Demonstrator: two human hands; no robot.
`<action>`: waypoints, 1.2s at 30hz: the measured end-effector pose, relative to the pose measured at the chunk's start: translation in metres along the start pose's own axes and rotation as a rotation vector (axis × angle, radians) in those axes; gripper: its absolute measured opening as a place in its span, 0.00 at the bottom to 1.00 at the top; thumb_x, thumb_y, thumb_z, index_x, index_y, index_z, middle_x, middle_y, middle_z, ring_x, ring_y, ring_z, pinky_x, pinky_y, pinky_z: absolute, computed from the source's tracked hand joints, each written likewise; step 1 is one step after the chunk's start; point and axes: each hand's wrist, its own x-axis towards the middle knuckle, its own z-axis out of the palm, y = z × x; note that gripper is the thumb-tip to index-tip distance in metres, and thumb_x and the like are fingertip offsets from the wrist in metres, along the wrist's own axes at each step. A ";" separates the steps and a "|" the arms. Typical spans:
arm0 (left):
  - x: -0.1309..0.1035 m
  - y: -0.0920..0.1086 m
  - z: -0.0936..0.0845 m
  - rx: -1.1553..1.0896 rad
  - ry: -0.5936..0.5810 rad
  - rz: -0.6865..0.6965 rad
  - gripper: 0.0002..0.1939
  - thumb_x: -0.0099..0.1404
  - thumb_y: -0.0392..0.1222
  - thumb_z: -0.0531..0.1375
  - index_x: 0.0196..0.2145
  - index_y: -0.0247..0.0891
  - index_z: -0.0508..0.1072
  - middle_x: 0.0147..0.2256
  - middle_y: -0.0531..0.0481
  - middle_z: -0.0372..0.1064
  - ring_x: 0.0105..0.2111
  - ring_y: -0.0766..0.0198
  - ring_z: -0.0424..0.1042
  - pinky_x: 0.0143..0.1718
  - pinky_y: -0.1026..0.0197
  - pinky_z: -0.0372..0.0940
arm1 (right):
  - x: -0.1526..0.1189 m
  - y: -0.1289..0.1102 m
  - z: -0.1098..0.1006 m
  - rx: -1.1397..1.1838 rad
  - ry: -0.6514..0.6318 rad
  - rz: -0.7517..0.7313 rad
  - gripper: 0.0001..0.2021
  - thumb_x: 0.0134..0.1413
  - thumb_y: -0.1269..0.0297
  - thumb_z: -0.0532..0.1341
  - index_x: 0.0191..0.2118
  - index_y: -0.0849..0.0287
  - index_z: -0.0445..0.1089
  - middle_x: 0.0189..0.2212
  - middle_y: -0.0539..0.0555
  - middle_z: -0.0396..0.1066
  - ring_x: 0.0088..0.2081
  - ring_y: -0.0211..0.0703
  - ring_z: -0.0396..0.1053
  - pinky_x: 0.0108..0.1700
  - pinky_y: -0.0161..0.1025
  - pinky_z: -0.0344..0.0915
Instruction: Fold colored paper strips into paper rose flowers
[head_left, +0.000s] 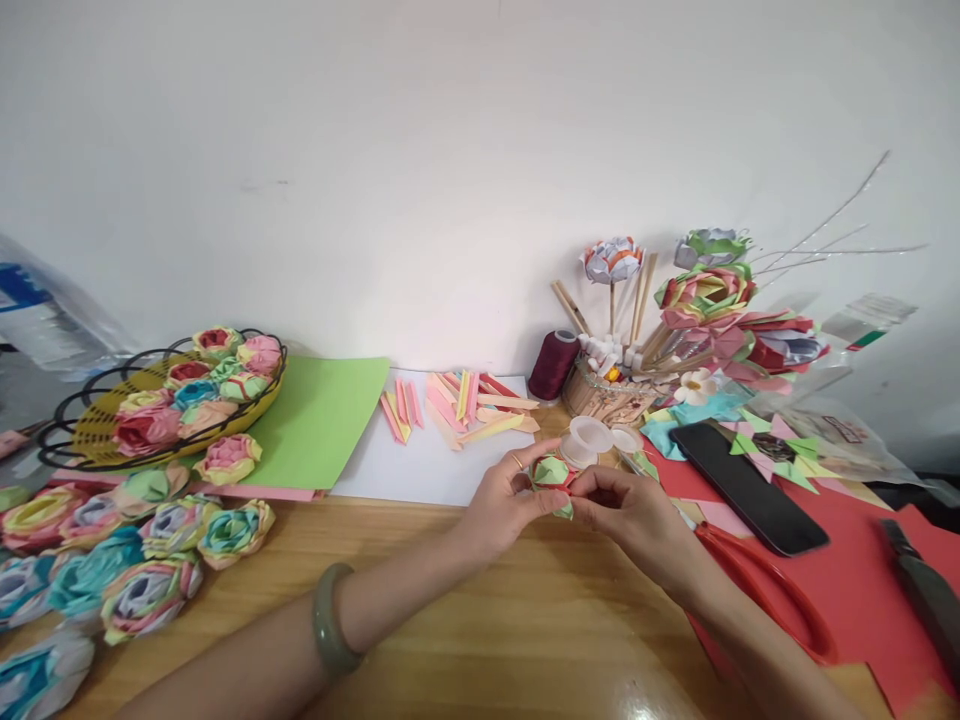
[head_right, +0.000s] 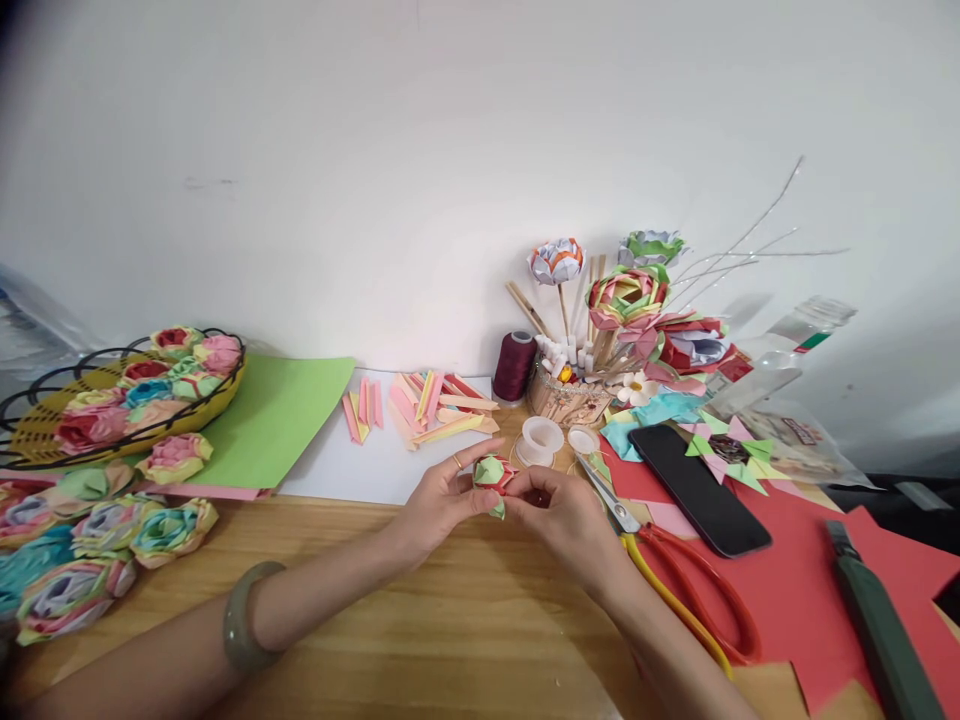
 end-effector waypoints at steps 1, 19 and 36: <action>0.000 0.000 0.000 0.000 -0.004 0.001 0.31 0.50 0.43 0.64 0.52 0.42 0.64 0.45 0.46 0.67 0.43 0.59 0.65 0.46 0.57 0.60 | 0.000 0.000 0.001 0.001 0.015 0.009 0.10 0.44 0.58 0.60 0.23 0.61 0.67 0.20 0.49 0.66 0.23 0.35 0.60 0.25 0.32 0.57; -0.002 0.006 0.004 -0.342 0.004 -0.029 0.22 0.52 0.43 0.63 0.46 0.43 0.65 0.41 0.49 0.66 0.37 0.66 0.66 0.38 0.62 0.63 | -0.013 -0.003 0.006 -0.360 0.450 -0.572 0.11 0.52 0.71 0.57 0.42 0.55 0.69 0.34 0.55 0.69 0.34 0.41 0.68 0.34 0.37 0.65; -0.002 0.001 0.005 -0.317 0.010 0.031 0.25 0.52 0.42 0.63 0.48 0.42 0.62 0.40 0.49 0.64 0.40 0.63 0.65 0.40 0.59 0.63 | -0.016 0.007 0.007 -0.786 0.517 -0.842 0.09 0.48 0.73 0.60 0.37 0.54 0.69 0.28 0.52 0.72 0.28 0.39 0.70 0.30 0.35 0.65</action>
